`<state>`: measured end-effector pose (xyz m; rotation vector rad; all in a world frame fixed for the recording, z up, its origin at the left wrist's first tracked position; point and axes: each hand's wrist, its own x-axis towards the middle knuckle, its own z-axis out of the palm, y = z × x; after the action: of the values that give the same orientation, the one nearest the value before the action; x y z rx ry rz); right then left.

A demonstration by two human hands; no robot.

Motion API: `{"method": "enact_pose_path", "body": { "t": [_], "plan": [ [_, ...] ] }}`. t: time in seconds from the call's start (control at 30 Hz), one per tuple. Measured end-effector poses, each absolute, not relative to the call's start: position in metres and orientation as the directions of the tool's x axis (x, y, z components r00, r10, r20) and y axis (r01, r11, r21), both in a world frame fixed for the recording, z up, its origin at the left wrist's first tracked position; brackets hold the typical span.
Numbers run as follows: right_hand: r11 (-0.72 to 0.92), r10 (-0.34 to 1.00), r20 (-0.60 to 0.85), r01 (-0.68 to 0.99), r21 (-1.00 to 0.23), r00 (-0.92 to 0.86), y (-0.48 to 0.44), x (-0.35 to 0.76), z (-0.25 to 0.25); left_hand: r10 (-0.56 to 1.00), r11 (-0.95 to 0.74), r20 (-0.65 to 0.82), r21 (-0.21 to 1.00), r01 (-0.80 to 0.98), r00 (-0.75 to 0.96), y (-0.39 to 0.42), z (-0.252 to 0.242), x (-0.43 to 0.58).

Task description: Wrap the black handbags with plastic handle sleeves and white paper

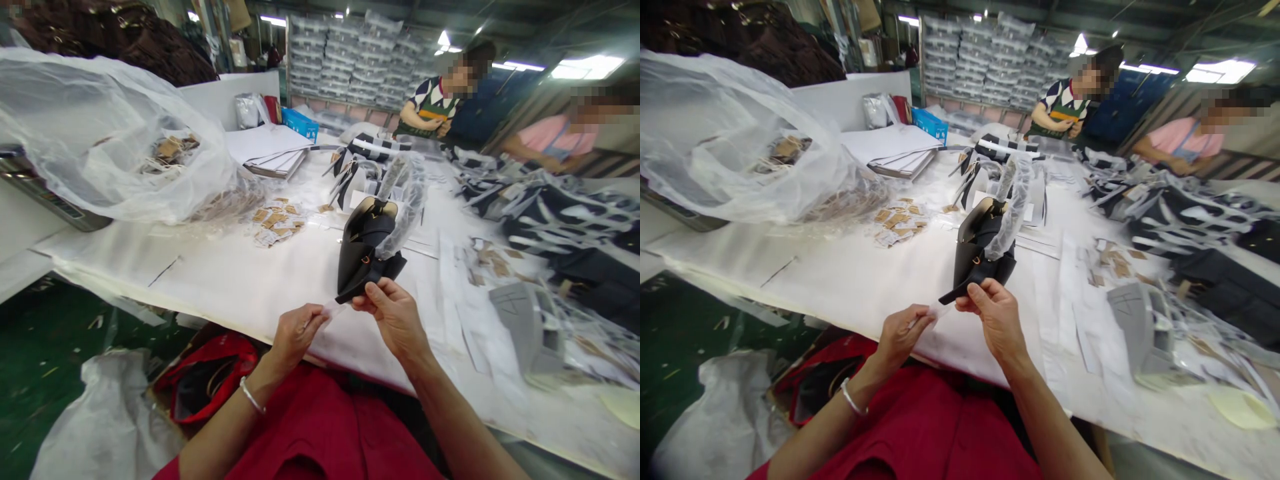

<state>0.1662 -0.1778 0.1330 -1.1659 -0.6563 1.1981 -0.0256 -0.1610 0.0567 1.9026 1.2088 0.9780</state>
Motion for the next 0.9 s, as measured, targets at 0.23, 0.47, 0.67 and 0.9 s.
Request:
{"method": "enact_pose_path", "body": {
  "t": [0.23,0.47,0.67,0.9],
  "plan": [
    [-0.11,0.959,-0.167,-0.242,-0.964,0.229,-0.182,0.171,0.123,0.93,-0.331,0.223,0.853,0.403,0.291,-0.161,0.058,-0.02],
    [-0.084,0.964,-0.085,-0.017,-0.996,0.252,-0.181,0.174,0.122,0.94,-0.288,0.194,0.892,0.349,0.279,-0.166,0.059,-0.013],
    [-0.132,0.967,-0.111,0.079,-0.988,0.23,-0.179,0.177,0.113,0.952,-0.127,0.049,0.961,0.244,0.304,-0.166,0.07,-0.001],
    [-0.152,0.969,-0.126,0.111,-0.982,0.213,-0.179,0.178,0.109,0.914,0.042,-0.056,0.998,0.044,0.402,-0.154,0.083,0.017]
  ]
}}
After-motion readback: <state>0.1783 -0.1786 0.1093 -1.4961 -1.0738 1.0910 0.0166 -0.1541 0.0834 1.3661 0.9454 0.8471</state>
